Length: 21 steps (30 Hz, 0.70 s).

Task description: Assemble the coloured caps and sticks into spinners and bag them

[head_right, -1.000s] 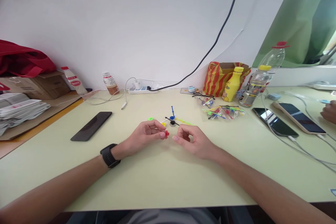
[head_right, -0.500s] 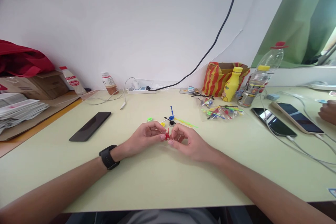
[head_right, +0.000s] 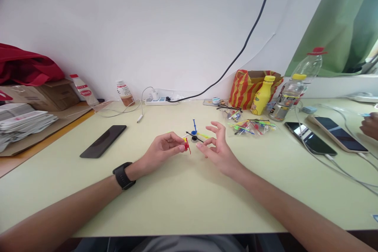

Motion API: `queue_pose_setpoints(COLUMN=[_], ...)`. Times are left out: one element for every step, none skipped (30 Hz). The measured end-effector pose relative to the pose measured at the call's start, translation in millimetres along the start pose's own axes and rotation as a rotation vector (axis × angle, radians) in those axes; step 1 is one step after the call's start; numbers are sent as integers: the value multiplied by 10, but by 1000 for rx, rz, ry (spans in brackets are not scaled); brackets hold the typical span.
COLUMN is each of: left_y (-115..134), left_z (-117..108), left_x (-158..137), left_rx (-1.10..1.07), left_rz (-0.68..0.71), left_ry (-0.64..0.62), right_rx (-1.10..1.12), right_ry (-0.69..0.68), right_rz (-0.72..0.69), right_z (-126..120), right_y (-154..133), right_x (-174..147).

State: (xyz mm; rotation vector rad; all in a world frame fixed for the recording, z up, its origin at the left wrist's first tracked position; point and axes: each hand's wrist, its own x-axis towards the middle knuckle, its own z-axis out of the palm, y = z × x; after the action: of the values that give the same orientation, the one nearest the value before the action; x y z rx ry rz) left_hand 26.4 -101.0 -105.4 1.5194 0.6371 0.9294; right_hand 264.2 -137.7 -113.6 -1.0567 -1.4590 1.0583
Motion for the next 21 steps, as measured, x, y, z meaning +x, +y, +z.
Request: queue_pose_setpoints(left_y=[-1, -4, -6, -9, -13, -16, -20, -23, -25, -26, -27, -27, -27, -27, -27, -26, -24, -19, -13, -3, 9], left_z=[1, 2, 3, 3, 2, 2, 1, 1, 2, 2, 3, 3, 3, 2, 1, -1, -3, -7, -11, -15, -21], left_x=[1, 2, 3, 3, 4, 4, 5, 6, 6, 7, 7, 7, 6, 4, 2, 0, -1, -1, 0, 2, 5], left_rx=[4, 10, 17, 22, 27, 31, 34, 35, 36, 36, 36, 37, 39, 42, 45, 45, 41, 31, 13, -10, -38], left_rz=[4, 8, 11, 16, 21, 26, 29, 29, 28, 24, 21, 18, 14, 9, 1, -8, -17, -27, -35, -43, -51], left_ry=[6, 14, 23, 35, 47, 56, 62, 64, 64, 61, 57, 52, 46, 36, 24, 13, 3, -4, -6, -5, 1], right_rx=[19, 43, 71, 106, 150, 199, 250, 300, 345, 382, 407, 422, 425, 416, 395, 367, 336, 307, 282, 263, 245], right_ry=[20, 38, 31, -17, -95, -182, -259, -310, -326, -309, -285, -272, -267, -264, -265, -266, -265, -259, -248, -234, -218], right_rz=[9, 12, 25, 63, 119, 180, 231, 263, 271, 257, 239, 228, 224, 223, 221, 220, 219, 218, 215, 213, 211], right_z=[15, 23, 24, 15, -2, -26, -54, -82, -107, -126, -139, -145, -145, -140, -133, -126, -121, -118, -120, -125, -135], right_y=[-7, -20, -37, -55, -73, -89, -102, -111, -117, -119, -118, -116, -112, -110, -108, -109, -112, -116, -121, -125, -126], right_x=[-5, -11, -18, -24, -27, -27, -22, -14, -2, 11, 24, 36, 46, 51, 54, 53, 51, 48, 45, 45, 48])
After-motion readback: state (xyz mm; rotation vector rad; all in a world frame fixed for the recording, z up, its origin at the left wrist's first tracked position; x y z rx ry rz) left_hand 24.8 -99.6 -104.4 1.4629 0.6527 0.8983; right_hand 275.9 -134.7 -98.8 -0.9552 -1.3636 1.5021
